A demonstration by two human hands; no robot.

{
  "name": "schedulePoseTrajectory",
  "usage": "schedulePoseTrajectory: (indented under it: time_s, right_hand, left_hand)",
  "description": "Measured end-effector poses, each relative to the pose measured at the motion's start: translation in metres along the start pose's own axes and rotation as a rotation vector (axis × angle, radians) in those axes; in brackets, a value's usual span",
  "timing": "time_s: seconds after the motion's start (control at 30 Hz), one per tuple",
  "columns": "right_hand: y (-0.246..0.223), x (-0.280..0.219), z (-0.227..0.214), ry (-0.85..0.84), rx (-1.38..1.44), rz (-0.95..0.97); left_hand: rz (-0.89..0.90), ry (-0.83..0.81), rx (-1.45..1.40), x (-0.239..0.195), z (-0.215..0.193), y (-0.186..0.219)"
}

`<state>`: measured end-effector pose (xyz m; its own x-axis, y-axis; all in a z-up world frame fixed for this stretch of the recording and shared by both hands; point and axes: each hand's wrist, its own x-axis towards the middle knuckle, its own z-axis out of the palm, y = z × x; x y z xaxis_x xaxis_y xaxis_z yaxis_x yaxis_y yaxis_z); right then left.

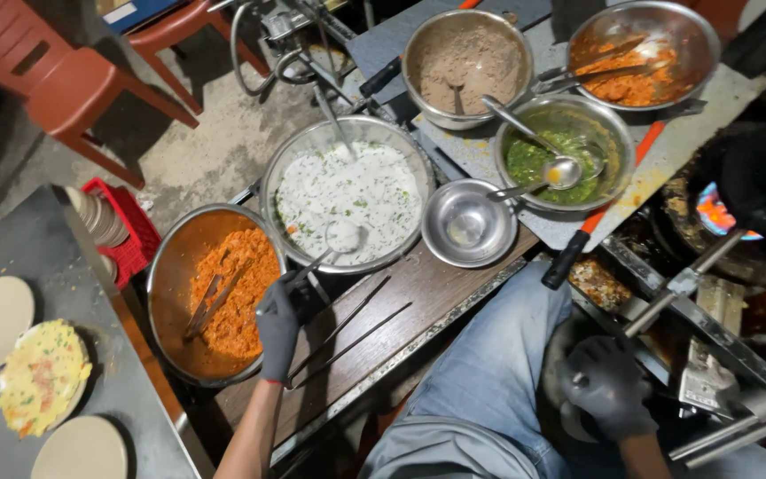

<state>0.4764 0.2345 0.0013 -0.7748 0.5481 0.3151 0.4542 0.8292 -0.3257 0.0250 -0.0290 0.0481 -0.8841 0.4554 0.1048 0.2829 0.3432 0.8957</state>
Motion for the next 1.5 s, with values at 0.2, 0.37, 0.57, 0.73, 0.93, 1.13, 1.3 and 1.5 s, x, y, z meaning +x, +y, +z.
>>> schedulePoseTrajectory:
  time_s: [0.2,0.37,0.57,0.73,0.93,1.13,1.3,1.5]
  right_hand:
    - [0.042,-0.028,0.031,-0.028,0.078,-0.183]
    - [0.013,0.01,-0.023,0.01,-0.013,-0.191]
    - [0.01,0.067,-0.134,0.474,0.738,-0.072]
    - [0.044,0.125,-0.254,0.68,0.349,-0.159]
    - [0.062,0.179,-0.357,0.714,0.348,-0.195]
    - [0.075,0.205,-0.373,0.708,0.332,-0.24]
    - [0.094,0.216,-0.371,0.666,0.154,-0.205]
    - [0.161,0.182,-0.303,0.707,0.197,0.304]
  left_hand:
    - [0.327,0.06,0.378,0.005,-0.001,0.045]
    - [-0.112,-0.205,-0.451,-0.002,0.042,0.147]
    - [0.528,-0.438,0.009,0.005,0.216,0.2]
    - [0.255,-0.7,-0.413,-0.029,0.406,0.246]
    - [0.354,-0.711,-0.429,-0.071,0.51,0.298]
    - [0.606,-0.759,-0.455,-0.076,0.544,0.3]
    - [0.772,-0.756,-0.448,-0.071,0.547,0.293]
    - [0.895,-0.761,-0.407,-0.064,0.552,0.293]
